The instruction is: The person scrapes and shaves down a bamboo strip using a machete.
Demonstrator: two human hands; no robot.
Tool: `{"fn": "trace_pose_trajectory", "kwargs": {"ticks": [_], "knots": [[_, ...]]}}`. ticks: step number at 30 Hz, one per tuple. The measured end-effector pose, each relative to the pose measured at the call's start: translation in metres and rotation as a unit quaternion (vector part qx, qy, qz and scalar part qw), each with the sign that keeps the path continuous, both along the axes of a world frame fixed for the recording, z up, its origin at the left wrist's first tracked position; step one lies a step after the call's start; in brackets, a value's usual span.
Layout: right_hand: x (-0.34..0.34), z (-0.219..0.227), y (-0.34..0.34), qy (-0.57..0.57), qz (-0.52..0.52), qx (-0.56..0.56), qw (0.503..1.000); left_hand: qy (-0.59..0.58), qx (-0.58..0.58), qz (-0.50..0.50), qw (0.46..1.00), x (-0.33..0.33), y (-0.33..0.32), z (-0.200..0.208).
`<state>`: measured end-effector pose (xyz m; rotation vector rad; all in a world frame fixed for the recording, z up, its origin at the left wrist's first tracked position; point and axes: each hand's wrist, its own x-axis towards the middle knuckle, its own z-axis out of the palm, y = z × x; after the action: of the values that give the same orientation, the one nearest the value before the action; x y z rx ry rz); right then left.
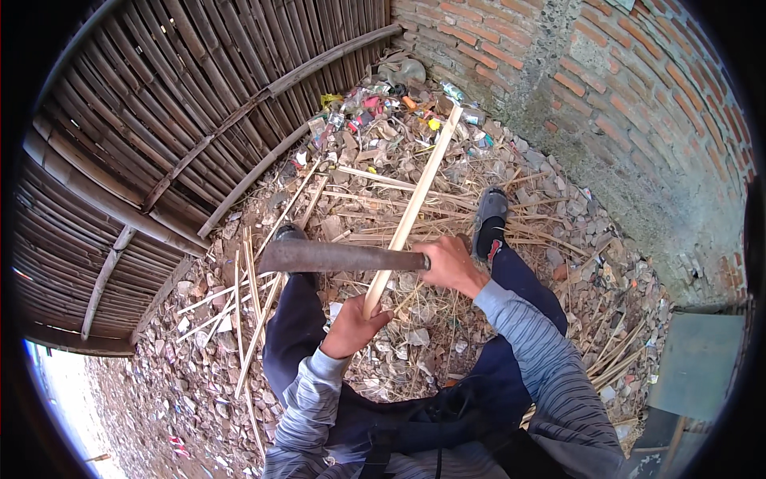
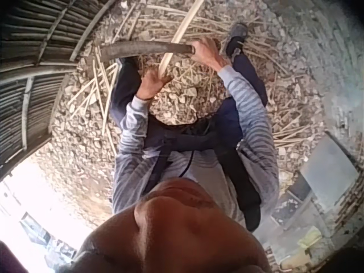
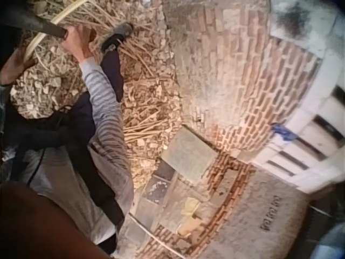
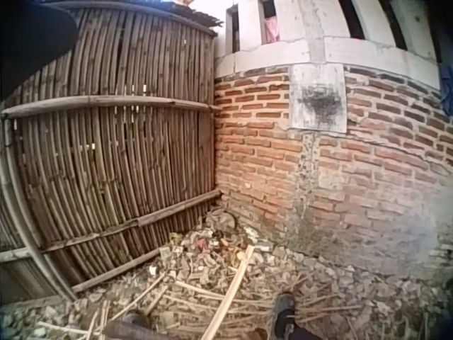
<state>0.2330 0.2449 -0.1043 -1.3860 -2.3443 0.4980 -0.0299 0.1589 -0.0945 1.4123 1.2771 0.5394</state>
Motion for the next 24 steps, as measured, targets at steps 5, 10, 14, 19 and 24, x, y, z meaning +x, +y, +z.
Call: {"fn": "trace_pose_trajectory", "kwargs": {"ticks": [5,10,14,19,24], "knots": [[0.053,0.009,0.058,0.061,-0.205,-0.032,0.976,-0.012,0.001,0.001,1.000,-0.001,-0.012,0.019],[0.062,-0.008,0.061,0.038,-0.178,0.055,0.982,0.006,0.020,0.007,1.000,-0.004,-0.017,0.022],[0.043,0.001,0.041,0.069,-0.133,0.042,0.988,0.004,0.011,0.007,1.000,-0.006,-0.020,0.028],[0.035,0.006,0.025,0.034,-0.021,0.134,0.990,0.012,0.040,-0.005,0.999,-0.003,-0.025,0.035],[0.084,0.008,0.077,0.135,-0.248,0.043,0.958,-0.009,0.005,-0.018,1.000,-0.007,-0.038,0.031]]}}
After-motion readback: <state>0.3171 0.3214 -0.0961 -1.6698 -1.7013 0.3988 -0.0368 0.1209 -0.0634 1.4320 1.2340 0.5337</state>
